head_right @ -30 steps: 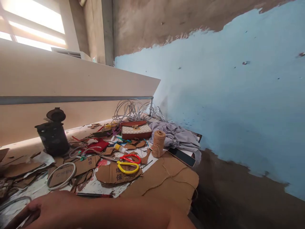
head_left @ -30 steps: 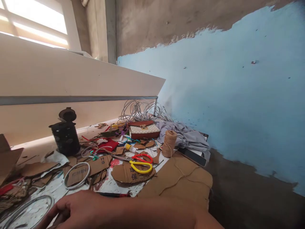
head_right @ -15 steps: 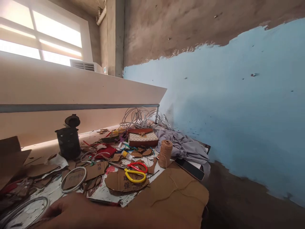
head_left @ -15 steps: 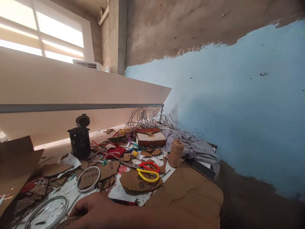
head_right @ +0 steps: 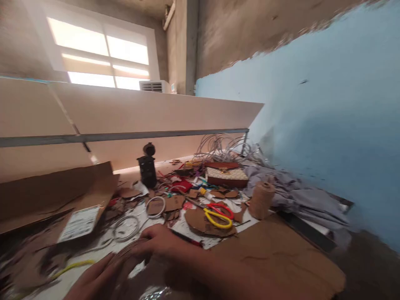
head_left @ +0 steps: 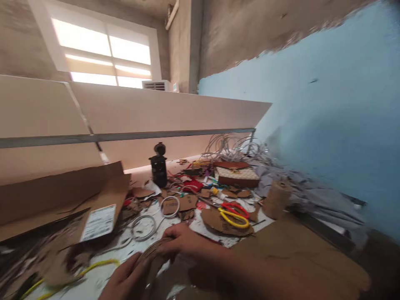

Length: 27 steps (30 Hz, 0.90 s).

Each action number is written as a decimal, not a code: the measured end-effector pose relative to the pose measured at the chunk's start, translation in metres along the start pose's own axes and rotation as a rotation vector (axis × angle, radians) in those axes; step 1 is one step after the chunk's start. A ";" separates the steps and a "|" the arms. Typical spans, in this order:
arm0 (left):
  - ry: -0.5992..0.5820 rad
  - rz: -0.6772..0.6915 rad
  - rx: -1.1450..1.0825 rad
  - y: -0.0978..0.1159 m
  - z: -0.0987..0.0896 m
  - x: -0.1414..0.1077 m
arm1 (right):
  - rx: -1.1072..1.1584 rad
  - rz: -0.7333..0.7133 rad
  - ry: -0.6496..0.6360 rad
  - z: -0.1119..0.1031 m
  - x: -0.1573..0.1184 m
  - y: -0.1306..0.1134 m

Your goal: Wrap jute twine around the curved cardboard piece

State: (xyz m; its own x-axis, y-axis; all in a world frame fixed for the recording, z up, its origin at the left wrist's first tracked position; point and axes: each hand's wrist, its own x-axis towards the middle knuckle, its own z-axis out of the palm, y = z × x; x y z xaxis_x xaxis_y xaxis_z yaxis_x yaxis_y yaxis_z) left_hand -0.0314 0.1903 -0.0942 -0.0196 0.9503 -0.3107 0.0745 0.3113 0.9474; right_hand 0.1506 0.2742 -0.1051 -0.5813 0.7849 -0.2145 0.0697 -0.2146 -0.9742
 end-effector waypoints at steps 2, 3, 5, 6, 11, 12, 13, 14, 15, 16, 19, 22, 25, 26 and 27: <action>-0.055 0.044 -0.152 0.000 -0.003 -0.005 | 0.017 -0.039 0.010 -0.001 -0.002 -0.003; -0.061 0.050 -0.209 0.001 -0.003 -0.007 | 0.022 -0.058 0.020 -0.003 -0.003 -0.004; -0.035 0.053 -0.235 0.002 -0.003 -0.008 | 0.024 -0.077 0.032 -0.005 -0.005 -0.004; -0.030 0.075 -0.219 0.003 -0.003 -0.009 | 0.018 -0.078 0.033 -0.006 -0.007 -0.004; -0.090 0.151 -0.138 -0.001 -0.008 -0.008 | -0.043 -0.024 -0.017 -0.005 -0.014 -0.001; -0.105 0.139 -0.145 -0.003 -0.009 -0.007 | -0.057 -0.010 -0.019 -0.004 -0.014 0.000; -0.118 0.133 -0.146 -0.005 -0.011 -0.006 | -0.069 0.004 -0.016 -0.003 -0.014 0.001; -0.129 0.132 -0.148 -0.008 -0.012 -0.004 | -0.077 0.015 -0.010 -0.002 -0.012 0.003; -0.136 0.129 -0.154 -0.010 -0.014 -0.002 | -0.082 0.022 -0.001 0.000 -0.010 0.004; -0.139 0.120 -0.171 -0.012 -0.015 0.000 | -0.082 0.023 0.010 0.001 -0.008 0.005; -0.128 0.060 -0.249 -0.018 -0.020 0.004 | -0.066 0.002 0.044 0.009 -0.002 0.009; -0.118 0.059 -0.264 -0.021 -0.023 0.008 | -0.059 -0.030 0.070 0.017 0.000 0.012; -0.138 0.082 -0.243 -0.022 -0.023 0.010 | -0.064 -0.064 0.084 0.021 -0.002 0.013; -0.147 0.086 -0.236 -0.022 -0.023 0.011 | -0.065 -0.069 0.083 0.021 -0.004 0.012; -0.152 0.088 -0.234 -0.021 -0.023 0.011 | -0.066 -0.070 0.077 0.020 -0.005 0.012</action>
State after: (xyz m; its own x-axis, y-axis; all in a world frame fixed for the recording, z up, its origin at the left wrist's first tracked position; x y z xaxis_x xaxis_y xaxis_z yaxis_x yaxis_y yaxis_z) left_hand -0.0561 0.1943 -0.1162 0.1278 0.9677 -0.2173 -0.1629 0.2366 0.9579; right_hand 0.1379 0.2558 -0.1140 -0.5229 0.8395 -0.1480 0.0860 -0.1208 -0.9889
